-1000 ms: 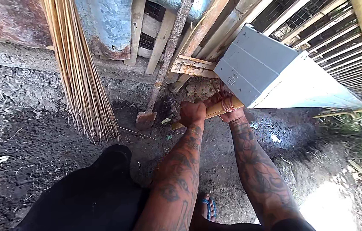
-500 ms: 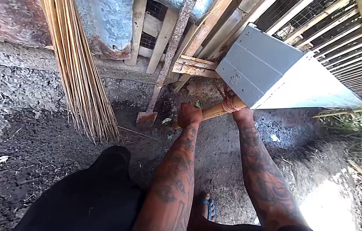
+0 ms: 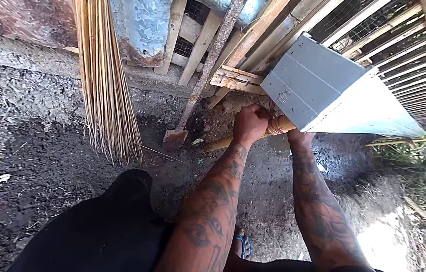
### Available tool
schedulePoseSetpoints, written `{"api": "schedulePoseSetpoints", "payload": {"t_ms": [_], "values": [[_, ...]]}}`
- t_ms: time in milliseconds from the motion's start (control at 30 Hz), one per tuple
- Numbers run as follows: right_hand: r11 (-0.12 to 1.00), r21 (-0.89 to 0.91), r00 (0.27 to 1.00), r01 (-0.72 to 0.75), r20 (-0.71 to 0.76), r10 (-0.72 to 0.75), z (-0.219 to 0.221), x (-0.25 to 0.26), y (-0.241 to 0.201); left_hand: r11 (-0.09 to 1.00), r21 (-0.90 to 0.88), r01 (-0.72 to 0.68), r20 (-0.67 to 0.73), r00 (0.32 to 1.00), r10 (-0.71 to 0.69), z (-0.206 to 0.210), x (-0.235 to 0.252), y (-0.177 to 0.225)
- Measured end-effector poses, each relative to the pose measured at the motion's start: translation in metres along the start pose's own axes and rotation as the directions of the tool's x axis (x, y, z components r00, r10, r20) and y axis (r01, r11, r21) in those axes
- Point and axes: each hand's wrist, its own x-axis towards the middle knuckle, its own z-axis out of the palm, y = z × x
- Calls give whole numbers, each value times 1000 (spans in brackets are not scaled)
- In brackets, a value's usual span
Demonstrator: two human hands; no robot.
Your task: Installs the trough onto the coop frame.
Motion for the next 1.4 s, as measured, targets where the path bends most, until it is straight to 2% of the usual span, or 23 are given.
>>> {"api": "schedulePoseSetpoints", "payload": {"t_ms": [133, 200, 267, 300, 333, 367, 400, 500, 567, 600, 667, 700, 767, 833, 900, 1000, 1067, 1167, 1300, 1400], "values": [[982, 177, 983, 72, -181, -40, 4, -8, -10, 984, -146, 99, 105, 991, -84, 0, 3, 0], [960, 278, 986, 27, -166, 20, 12, -9, -12, 980, -173, 99, 122, 989, -79, 1, 4, 1], [875, 464, 981, -140, -57, 187, 28, -27, -9, 975, -193, 113, 136, 987, -88, 4, 2, -1], [800, 532, 952, -279, 44, 303, 36, -35, -10, 971, -205, 125, 145, 985, -96, 5, 3, 0], [704, 564, 895, -431, 170, 412, 45, -40, -12, 964, -220, 148, 157, 981, -115, 5, 6, 1], [646, 564, 852, -515, 252, 459, 52, -42, -12, 954, -237, 184, 167, 975, -146, 4, 8, 1], [654, 531, 841, -539, 288, 458, 52, -42, -12, 939, -267, 217, 164, 970, -177, 4, 8, 2], [780, 438, 891, -448, 288, 350, 37, -35, -13, 899, -334, 284, 134, 958, -253, 4, 9, 4], [771, 547, 943, -328, 235, 234, 25, -32, -5, 913, -297, 278, 121, 960, -253, 7, 10, 2], [701, 669, 968, -248, 199, 153, 18, -31, 1, 919, -284, 272, 118, 961, -248, 9, 10, 2], [474, 879, 995, -51, 84, -48, 4, -33, 3, 913, -301, 275, 107, 961, -254, 13, 10, 0], [371, 929, 986, -2, 63, -154, -2, -33, -2, 905, -324, 274, 98, 962, -256, 14, 11, 0], [216, 976, 951, -15, 81, -298, -12, -33, -17, 901, -358, 245, 50, 969, -243, 15, 9, 1], [110, 991, 947, -75, 106, -302, -14, -37, -27, 912, -384, 143, -81, 979, -188, 16, 1, 4], [64, 993, 949, -103, 117, -294, -12, -40, -29, 906, -421, -48, -253, 965, -66, 13, -8, 7], [5, 994, 959, -113, 110, -261, -3, -45, -30, 864, -434, -254, -291, 948, 133, 4, -20, 16], [-36, 993, 958, -109, 95, -270, 1, -43, -31, 880, -417, -228, -189, 969, 161, 0, -30, 32], [-40, 993, 950, -107, 90, -300, 1, -38, -29, 906, -418, -57, -28, 998, 49, -5, -34, 67], [-14, 996, 932, -89, 78, -355, -3, -32, -31, 864, -492, -107, -57, 994, 90, -2, -26, 94], [-40, 996, 919, -80, 58, -390, 2, -28, -29, 838, -533, -117, -64, 993, 97, 4, -19, 101]]}}
